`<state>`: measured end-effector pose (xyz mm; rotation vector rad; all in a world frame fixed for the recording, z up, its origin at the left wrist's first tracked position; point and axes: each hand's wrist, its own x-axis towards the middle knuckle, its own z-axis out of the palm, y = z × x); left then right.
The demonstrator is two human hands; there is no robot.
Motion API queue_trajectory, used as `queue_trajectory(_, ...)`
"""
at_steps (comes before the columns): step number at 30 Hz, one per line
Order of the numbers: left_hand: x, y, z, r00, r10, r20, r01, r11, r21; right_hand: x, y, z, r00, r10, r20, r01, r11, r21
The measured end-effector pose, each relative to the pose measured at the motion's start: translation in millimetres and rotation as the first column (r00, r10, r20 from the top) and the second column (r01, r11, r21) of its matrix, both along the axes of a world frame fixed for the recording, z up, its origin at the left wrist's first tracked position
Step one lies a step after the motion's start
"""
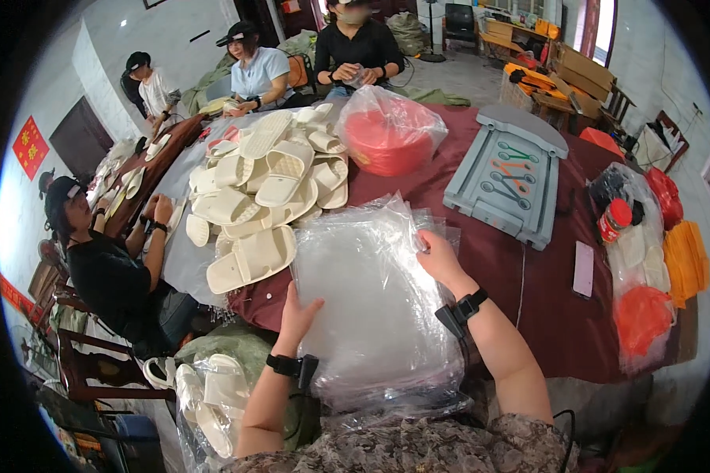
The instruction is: The recorder organizes white sandal components and plastic bags on a work table alongside other workers.
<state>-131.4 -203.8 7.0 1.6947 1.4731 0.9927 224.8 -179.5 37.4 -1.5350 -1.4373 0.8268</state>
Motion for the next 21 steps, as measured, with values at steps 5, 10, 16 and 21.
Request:
queue_trajectory(5, 18, -19, 14, 0.999, 0.047, -0.002, -0.047, 0.999, 0.009, -2, 9, -8, 0.824, -0.174, 0.539, 0.264, 0.960, -0.093)
queue_trajectory(10, 13, -17, 14, 0.999, 0.034, -0.018, -0.033, 0.999, 0.021, 2, -11, -11, 0.950, -0.066, 0.305, 0.121, 0.979, -0.166)
queue_trajectory(16, 35, -25, 28, 0.940, 0.094, -0.329, -0.105, 0.994, -0.017, 5, -55, 17, 0.905, -0.108, 0.410, 0.200, 0.962, -0.186)
queue_trajectory(21, 49, -21, 31, 0.802, 0.083, -0.592, 0.060, 0.974, 0.218, 12, -71, 15, 0.932, -0.224, 0.287, 0.289, 0.934, -0.211)
